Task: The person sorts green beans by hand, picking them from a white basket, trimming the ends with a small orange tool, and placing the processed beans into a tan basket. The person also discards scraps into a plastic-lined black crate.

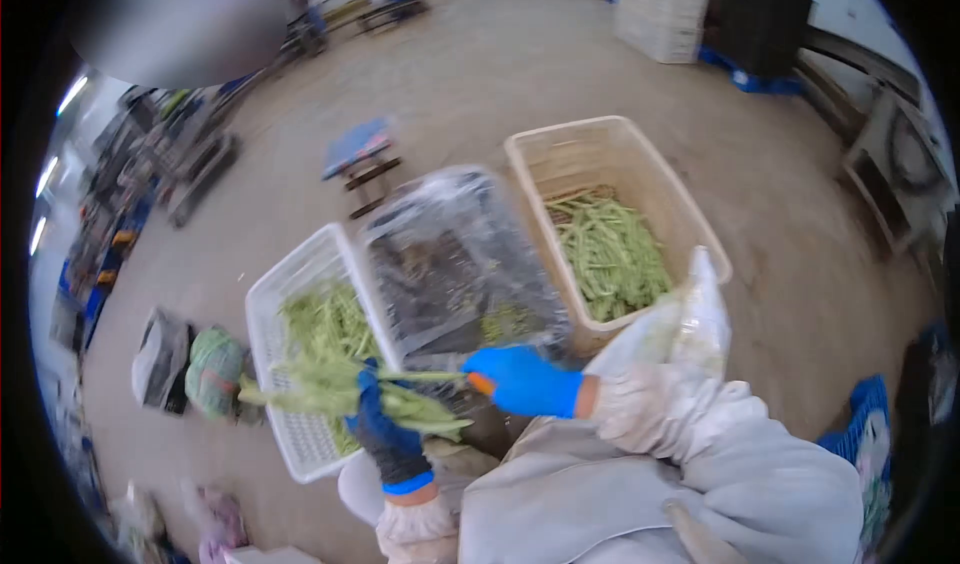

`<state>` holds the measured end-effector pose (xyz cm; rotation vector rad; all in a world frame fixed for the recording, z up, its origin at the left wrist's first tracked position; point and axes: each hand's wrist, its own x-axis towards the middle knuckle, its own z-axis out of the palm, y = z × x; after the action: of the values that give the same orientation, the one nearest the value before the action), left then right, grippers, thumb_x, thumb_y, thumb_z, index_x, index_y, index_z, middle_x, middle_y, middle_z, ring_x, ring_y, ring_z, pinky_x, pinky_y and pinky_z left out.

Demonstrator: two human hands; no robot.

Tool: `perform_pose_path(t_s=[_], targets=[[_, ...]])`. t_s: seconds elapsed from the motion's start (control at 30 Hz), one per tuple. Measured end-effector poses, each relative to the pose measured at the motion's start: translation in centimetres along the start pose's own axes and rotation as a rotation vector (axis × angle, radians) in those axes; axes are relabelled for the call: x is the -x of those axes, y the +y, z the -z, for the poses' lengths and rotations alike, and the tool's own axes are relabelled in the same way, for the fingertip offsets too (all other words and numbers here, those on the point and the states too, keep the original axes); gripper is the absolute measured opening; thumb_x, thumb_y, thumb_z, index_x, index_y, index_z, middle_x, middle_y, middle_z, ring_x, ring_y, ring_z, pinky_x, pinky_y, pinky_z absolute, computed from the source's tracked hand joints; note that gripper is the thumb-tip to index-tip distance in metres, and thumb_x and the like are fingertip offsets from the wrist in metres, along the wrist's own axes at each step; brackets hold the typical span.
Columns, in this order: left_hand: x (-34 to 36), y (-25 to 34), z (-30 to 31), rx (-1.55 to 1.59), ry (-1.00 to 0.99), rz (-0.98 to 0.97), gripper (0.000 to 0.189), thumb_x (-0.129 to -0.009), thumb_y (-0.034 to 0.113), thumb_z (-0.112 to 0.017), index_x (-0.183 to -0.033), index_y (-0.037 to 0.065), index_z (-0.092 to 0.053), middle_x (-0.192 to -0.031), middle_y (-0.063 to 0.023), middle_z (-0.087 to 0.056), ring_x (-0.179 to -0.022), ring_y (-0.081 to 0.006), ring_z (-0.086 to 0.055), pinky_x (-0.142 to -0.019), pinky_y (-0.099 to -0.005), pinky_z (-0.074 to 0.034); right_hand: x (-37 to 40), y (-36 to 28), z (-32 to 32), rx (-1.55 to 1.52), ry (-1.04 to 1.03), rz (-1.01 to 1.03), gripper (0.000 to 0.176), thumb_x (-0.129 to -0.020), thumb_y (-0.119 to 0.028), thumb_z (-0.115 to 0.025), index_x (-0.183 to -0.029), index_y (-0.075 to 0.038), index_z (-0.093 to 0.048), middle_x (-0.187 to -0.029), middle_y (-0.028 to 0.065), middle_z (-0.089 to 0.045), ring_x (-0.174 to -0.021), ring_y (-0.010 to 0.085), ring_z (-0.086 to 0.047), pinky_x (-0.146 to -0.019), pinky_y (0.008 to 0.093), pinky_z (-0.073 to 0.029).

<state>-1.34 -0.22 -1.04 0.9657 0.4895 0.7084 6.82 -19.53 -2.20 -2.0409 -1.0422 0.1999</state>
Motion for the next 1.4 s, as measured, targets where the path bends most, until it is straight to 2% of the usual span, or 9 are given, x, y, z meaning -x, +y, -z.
perform_pose_path(t_s=[0.2, 0.3, 0.43, 0.67, 0.8, 0.93, 1.17, 1.27, 1.4], targets=[[0.4, -0.4, -1.9, 0.151, -0.150, 0.096, 0.032, -0.089, 0.025, -0.056, -0.113, 0.005, -0.055, -0.100, -0.0081, -0.059, -0.091, -0.0194, -0.057, -0.083, -0.0335, -0.046, 0.6, 0.3, -0.2, -0.155, 0.199, 0.001, 0.022, -0.088, -0.015, -0.054, -0.105, -0.002, -0.059, -0.093, 0.0173, -0.063, -0.074, 0.0310, -0.061, -0.067, 0.0363, -0.049], [0.5, -1.3, -2.1, 0.207, -0.145, 0.120, 0.026, -0.089, 0.028, -0.054, -0.106, 0.008, -0.056, -0.093, -0.0063, -0.059, -0.086, -0.0175, -0.056, -0.081, -0.0351, -0.046, 1.0, 0.2, -1.0, -1.247, 0.053, -0.253, 0.024, -0.091, -0.017, -0.055, -0.107, 0.001, -0.058, -0.093, 0.0110, -0.065, -0.075, 0.0131, -0.060, -0.065, 0.0270, -0.049], [0.3, -0.3, -3.2, 0.400, -0.212, 0.259, 0.021, -0.088, 0.022, -0.055, -0.101, 0.006, -0.056, -0.087, -0.0070, -0.059, -0.082, -0.0182, -0.056, -0.075, -0.0335, -0.046, 0.9, 1.1, 0.4, -1.157, 0.120, -0.298, 0.021, -0.091, -0.013, -0.054, -0.106, 0.002, -0.059, -0.089, 0.0104, -0.065, -0.072, 0.0139, -0.060, -0.063, 0.0277, -0.049], [-2.9, 6.1, -2.3, 0.374, -0.082, -0.084, 0.017, -0.088, 0.019, -0.056, -0.100, 0.007, -0.057, -0.083, -0.0013, -0.058, -0.076, -0.0151, -0.055, -0.071, -0.0306, -0.048, 1.2, 11.3, 5.1, -0.879, 0.558, -0.499, 0.028, -0.087, -0.017, -0.056, -0.110, 0.000, -0.059, -0.085, 0.0070, -0.059, -0.079, 0.0163, -0.058, -0.068, 0.0299, -0.049], [-5.0, 5.1, -1.5, 0.576, -0.163, 0.046, 0.016, -0.088, 0.019, -0.056, -0.098, 0.007, -0.057, -0.083, -0.0018, -0.059, -0.077, -0.0154, -0.056, -0.073, -0.0305, -0.048, -1.9, 9.3, 4.6, 0.326, 0.386, 0.065, 0.052, -0.084, -0.014, -0.061, -0.130, 0.000, -0.042, -0.130, 0.0204, -0.043, -0.118, 0.0287, -0.045, -0.098, 0.0360, -0.037], [-4.9, 2.7, -1.8, 0.721, -0.127, 0.151, 0.014, -0.087, 0.018, -0.056, -0.096, 0.007, -0.058, -0.085, -0.0024, -0.060, -0.079, -0.0159, -0.056, -0.075, -0.0307, -0.048, -2.1, -1.2, 3.1, -0.649, -0.105, -0.017, 0.049, -0.081, -0.012, -0.059, -0.128, -0.004, -0.045, -0.114, 0.0239, -0.054, -0.102, 0.0381, -0.055, -0.087, 0.0391, -0.045], [-5.3, 0.8, -0.3, 0.419, -0.019, 0.052, 0.014, -0.085, 0.020, -0.057, -0.091, 0.007, -0.058, -0.086, -0.0058, -0.058, -0.083, -0.0190, -0.056, -0.077, -0.0333, -0.048, -0.8, -0.8, 1.7, -0.225, -0.100, 0.047, 0.028, -0.088, -0.017, -0.056, -0.113, -0.004, -0.058, -0.091, 0.0175, -0.063, -0.079, 0.0290, -0.061, -0.071, 0.0377, -0.047], [-8.4, 1.6, 5.5, 0.599, -0.284, 0.035, 0.013, -0.086, 0.023, -0.057, -0.089, 0.010, -0.057, -0.083, -0.0030, -0.058, -0.079, -0.0163, -0.055, -0.074, -0.0328, -0.047, 2.2, 1.6, 4.9, -0.221, 0.004, 0.009, 0.025, -0.088, -0.018, -0.054, -0.106, -0.003, -0.060, -0.081, 0.0170, -0.062, -0.072, 0.0319, -0.061, -0.064, 0.0387, -0.047], [-7.0, 2.9, 5.9, 0.326, 0.016, -0.019, 0.019, -0.087, 0.023, -0.057, -0.101, 0.010, -0.058, -0.086, -0.0014, -0.060, -0.078, -0.0150, -0.056, -0.072, -0.0291, -0.047, 4.7, 4.8, 8.9, -0.936, -0.100, -0.445, 0.027, -0.091, -0.020, -0.053, -0.107, 0.001, -0.060, -0.076, 0.0037, -0.059, -0.066, 0.0121, -0.055, -0.059, 0.0253, -0.045]])
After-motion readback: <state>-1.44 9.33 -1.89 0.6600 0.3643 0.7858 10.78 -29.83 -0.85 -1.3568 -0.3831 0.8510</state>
